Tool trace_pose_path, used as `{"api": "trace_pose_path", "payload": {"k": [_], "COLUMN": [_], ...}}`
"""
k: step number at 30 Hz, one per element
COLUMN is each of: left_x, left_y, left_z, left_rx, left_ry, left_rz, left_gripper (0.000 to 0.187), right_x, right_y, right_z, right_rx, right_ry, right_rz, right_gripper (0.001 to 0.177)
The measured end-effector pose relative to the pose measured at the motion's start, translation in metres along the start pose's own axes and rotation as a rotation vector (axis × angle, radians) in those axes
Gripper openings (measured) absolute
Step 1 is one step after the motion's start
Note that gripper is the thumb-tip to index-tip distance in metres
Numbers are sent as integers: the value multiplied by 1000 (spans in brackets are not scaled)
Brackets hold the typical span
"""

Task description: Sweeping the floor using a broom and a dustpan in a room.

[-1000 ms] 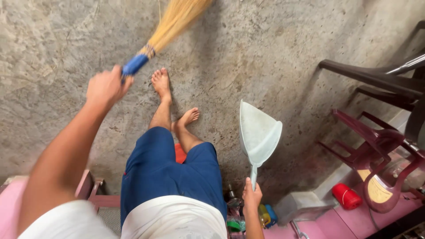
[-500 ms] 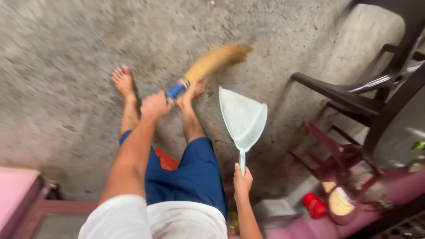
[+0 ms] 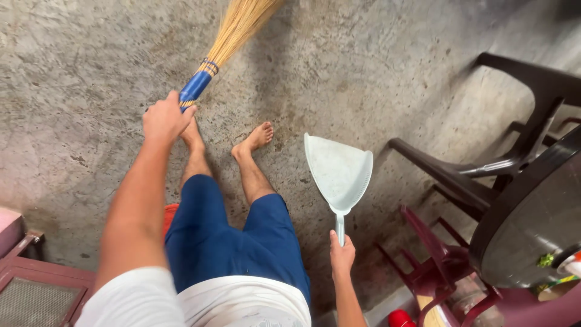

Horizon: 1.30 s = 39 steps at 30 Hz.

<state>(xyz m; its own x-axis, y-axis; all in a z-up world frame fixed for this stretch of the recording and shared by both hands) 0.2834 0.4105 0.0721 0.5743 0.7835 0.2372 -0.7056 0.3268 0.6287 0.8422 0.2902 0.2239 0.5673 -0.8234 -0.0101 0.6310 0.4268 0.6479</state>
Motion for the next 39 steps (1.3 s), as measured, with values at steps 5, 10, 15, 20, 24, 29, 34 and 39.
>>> {"api": "trace_pose_path", "payload": {"k": [5, 10, 15, 20, 24, 29, 34, 39], "left_x": [-48, -93, -80, -65, -48, -20, 2, -10], "left_y": [15, -27, -83, -134, -168, -198, -195, -175], "left_z": [85, 182, 200, 88, 6, -30, -47, -29], "left_rx": [29, 56, 110, 170, 38, 11, 19, 419], "left_ry": [3, 220, 541, 614, 721, 628, 556, 299], "left_rz": [134, 266, 652, 792, 776, 697, 736, 777], "left_gripper": [63, 70, 61, 58, 61, 61, 54, 63], "right_x": [-52, -113, -215, -302, -374, -406, -431, -451], "right_y": [3, 6, 11, 3, -9, -9, -6, 4], "right_z": [-29, -75, -107, -198, -264, -322, -359, -390], "right_rx": [33, 74, 196, 225, 273, 219, 173, 142], "right_ry": [119, 196, 403, 611, 730, 703, 741, 715], "right_rz": [-7, 104, 329, 551, 650, 743, 892, 1057], "right_gripper": [31, 35, 39, 45, 45, 44, 45, 50]}}
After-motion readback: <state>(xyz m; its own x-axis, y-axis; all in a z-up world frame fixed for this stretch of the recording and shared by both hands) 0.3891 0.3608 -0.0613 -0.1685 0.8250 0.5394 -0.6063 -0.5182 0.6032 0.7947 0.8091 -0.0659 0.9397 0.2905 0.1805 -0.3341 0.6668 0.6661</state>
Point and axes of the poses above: each hand's wrist, its own z-axis away from the middle knuckle, its own y-axis out of the back of the hand, x = y × z, the point moved 1 cm from there along -z, towards the middle knuckle, and after that the axes turned 13 degrees about z, right-handed, at the moved point
